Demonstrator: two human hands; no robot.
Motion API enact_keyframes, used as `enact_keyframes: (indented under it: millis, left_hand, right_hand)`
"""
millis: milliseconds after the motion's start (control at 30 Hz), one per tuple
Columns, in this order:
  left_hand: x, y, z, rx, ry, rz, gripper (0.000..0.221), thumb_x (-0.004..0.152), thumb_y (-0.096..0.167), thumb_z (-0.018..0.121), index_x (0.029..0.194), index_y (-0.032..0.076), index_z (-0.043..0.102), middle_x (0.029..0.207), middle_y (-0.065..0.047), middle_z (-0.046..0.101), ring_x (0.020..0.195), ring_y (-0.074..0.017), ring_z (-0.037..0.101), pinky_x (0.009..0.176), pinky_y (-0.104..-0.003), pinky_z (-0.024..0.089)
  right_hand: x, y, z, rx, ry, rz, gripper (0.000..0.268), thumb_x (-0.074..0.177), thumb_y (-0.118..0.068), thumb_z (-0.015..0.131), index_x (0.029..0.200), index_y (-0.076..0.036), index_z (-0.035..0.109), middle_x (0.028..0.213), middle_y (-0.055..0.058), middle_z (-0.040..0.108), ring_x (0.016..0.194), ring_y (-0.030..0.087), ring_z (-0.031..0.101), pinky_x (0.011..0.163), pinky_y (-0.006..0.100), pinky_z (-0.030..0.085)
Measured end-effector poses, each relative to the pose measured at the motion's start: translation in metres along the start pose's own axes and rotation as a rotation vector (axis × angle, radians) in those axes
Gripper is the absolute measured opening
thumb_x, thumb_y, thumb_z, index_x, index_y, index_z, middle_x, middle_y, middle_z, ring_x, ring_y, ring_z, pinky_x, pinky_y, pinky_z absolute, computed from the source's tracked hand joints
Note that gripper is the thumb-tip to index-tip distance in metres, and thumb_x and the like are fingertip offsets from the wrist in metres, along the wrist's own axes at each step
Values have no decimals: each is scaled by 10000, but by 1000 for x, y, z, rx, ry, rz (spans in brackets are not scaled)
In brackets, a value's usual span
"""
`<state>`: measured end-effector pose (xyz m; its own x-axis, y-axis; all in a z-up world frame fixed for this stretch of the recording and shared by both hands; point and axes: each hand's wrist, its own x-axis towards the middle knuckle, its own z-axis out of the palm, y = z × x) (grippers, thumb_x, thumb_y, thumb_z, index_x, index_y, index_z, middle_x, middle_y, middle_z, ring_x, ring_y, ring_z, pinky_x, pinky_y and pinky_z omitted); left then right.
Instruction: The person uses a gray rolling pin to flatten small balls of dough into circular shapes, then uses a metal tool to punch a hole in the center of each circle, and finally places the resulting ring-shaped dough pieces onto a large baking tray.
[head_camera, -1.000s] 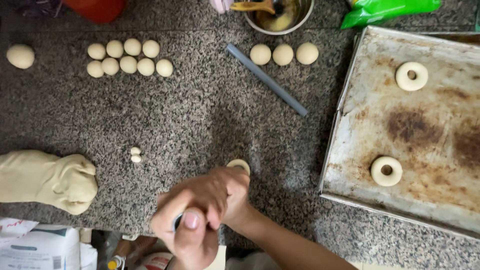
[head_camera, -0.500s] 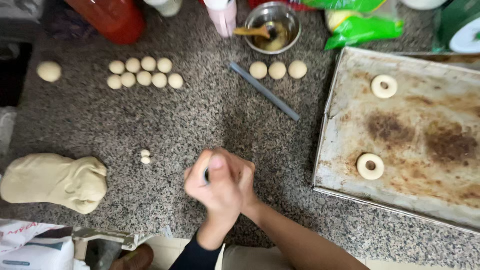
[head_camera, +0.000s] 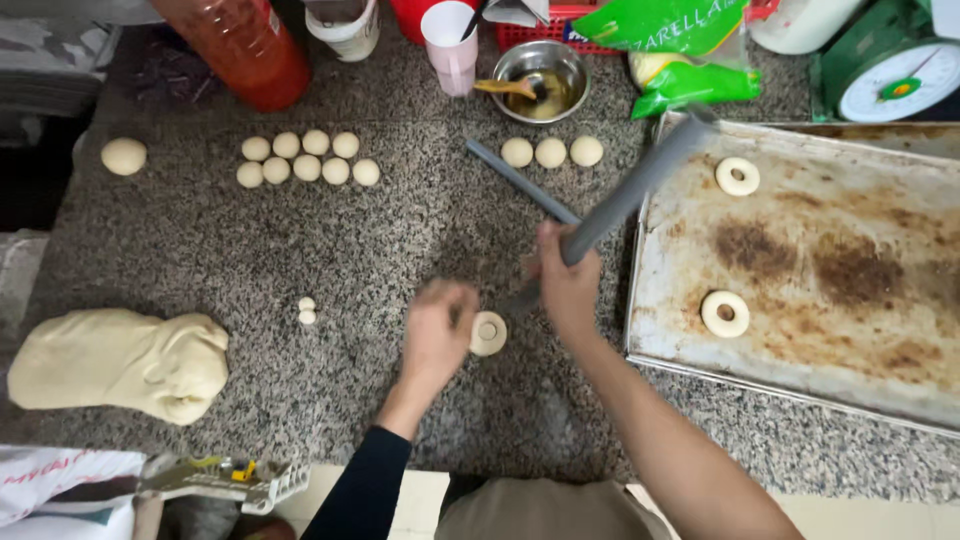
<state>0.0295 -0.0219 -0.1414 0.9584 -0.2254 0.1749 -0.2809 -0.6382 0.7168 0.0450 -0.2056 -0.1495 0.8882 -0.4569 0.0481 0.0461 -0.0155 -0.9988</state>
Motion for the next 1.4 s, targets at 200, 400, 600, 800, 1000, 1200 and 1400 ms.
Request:
enact_keyframes:
  millis: [200,400,600,800,1000,1200,1400]
  left_hand:
    - [-32,-61,64,250,-54,230,131,871,146,698,932,41,747,1082,-136,702,1052,-326,642,898,-484,480]
    - [-31,-45,56,316,-175,152,91,936,106,637,942,53,711,1027,-110,660,1078,-320,602,934,-508,430]
    - [-41,-97,-12,98,315,-46,76,940,89,622,943,62,692,1015,-114,702,972,-312,662,939,-515,430]
    - [-38,-195,-86,342,428,-274,149,908,167,698,1017,67,682,973,-122,700,925,-351,664,812,-523,490]
    - [-41,-183,-75,432,389,-152,222,887,181,728,1077,67,719,1036,-163,671,960,-370,650,838,-513,504]
    - [-36,-114,10,116,-99,8,277,966,246,641,1133,40,721,1143,-139,647,1080,-342,612,915,-493,487]
    - [-25,-80,57,234,-155,139,247,912,232,667,1055,34,703,1115,-118,609,1136,-321,551,919,-498,446]
  right_hand:
    - [0,33,-16,-808,-208,-44,384,1072,-280,582,1385,-73,500,975,218,687,863,414,673,731,507,514]
    - [-33,85,-24,-1000,-265,-359,460,884,-100,649,1342,-94,604,1170,203,610,1111,417,573,936,527,470]
    - [-47,48,3,-900,-208,-566,397,881,-77,664,1275,-46,630,1179,190,605,1110,401,557,929,519,451]
    - [-56,34,47,-566,-406,-292,275,965,-48,625,1238,-35,656,1097,161,634,837,293,664,726,399,533]
    - [-51,60,32,-653,-317,-228,184,971,-87,636,1128,-20,704,1009,167,707,778,302,709,719,400,558]
    - [-54,75,4,-932,-393,-125,254,914,-162,691,1147,-68,727,1054,187,687,884,355,698,826,453,561]
    - [-68,66,16,-1061,-469,-220,270,858,-197,739,1104,-92,706,1117,167,640,1054,383,643,890,476,536]
